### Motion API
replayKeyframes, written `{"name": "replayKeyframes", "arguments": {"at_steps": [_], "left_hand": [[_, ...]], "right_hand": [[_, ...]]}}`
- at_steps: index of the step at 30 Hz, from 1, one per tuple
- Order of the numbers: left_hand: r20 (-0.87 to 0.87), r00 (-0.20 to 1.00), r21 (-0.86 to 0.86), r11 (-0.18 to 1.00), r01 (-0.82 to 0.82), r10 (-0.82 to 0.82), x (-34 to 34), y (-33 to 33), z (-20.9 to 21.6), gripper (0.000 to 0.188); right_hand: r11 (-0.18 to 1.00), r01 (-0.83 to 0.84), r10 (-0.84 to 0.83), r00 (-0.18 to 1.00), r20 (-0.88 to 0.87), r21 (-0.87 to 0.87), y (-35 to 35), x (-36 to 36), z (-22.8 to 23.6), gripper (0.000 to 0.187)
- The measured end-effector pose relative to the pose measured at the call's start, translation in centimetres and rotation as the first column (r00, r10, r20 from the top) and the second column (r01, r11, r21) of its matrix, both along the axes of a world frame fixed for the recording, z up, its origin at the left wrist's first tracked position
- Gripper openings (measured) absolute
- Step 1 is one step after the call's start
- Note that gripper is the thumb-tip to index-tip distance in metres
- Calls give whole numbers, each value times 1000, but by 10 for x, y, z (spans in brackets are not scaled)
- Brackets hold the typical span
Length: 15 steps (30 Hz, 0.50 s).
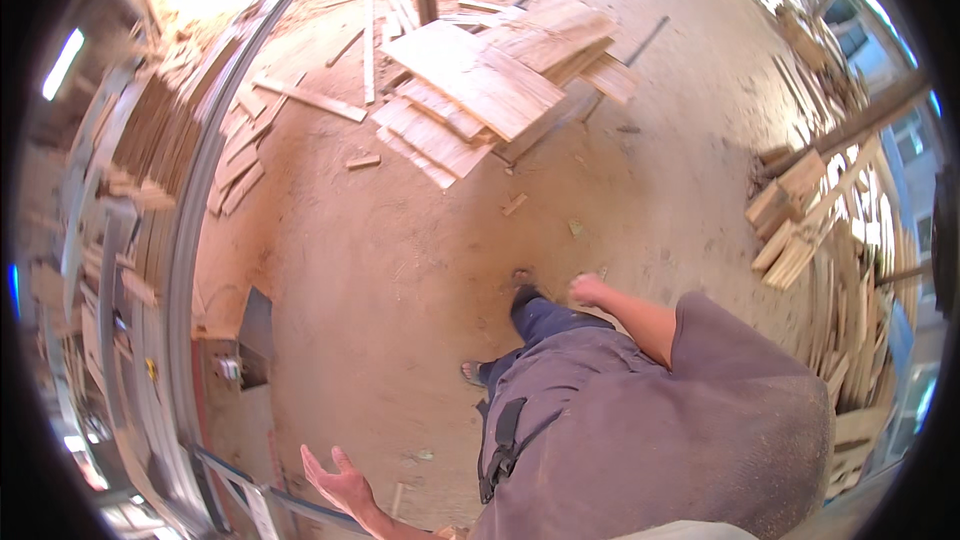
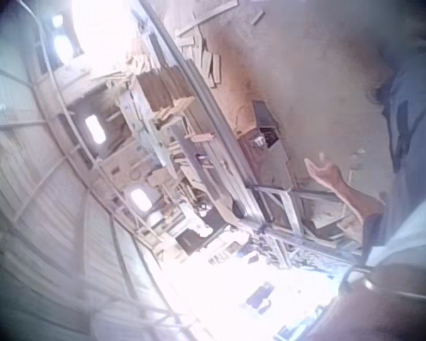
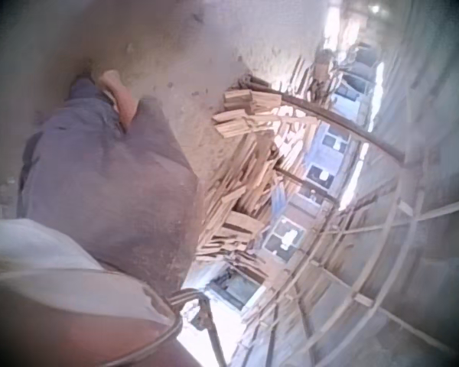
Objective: The person stacks wood planks on a work surface, moves them one by one to a different pile, uses a tape measure to check a plank, and positions wood against a metal guide.
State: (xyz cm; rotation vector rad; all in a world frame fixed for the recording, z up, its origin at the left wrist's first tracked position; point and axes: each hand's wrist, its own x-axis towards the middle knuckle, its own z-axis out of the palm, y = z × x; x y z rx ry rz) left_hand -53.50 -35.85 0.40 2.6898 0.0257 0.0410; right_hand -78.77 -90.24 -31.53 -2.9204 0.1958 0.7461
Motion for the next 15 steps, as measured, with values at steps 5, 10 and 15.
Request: {"name": "replayKeyframes", "arguments": {"at_steps": [5,10,15], "left_hand": [[-69,982,-151,975,166,-178,28,-128,0,53],[-146,677,-272,687,673,-721,-21,-351,-16,51],[-388,112,-528,320,787,-915,-92,-508,-16,56]], "right_hand": [[589,795,-721,599,-348,148,3,-145,-62,29],[695,678,-545,714,-440,240,-53,-167,-44,40],[-31,829,-991,49,-128,558,-135,-164,-21,42]]}}
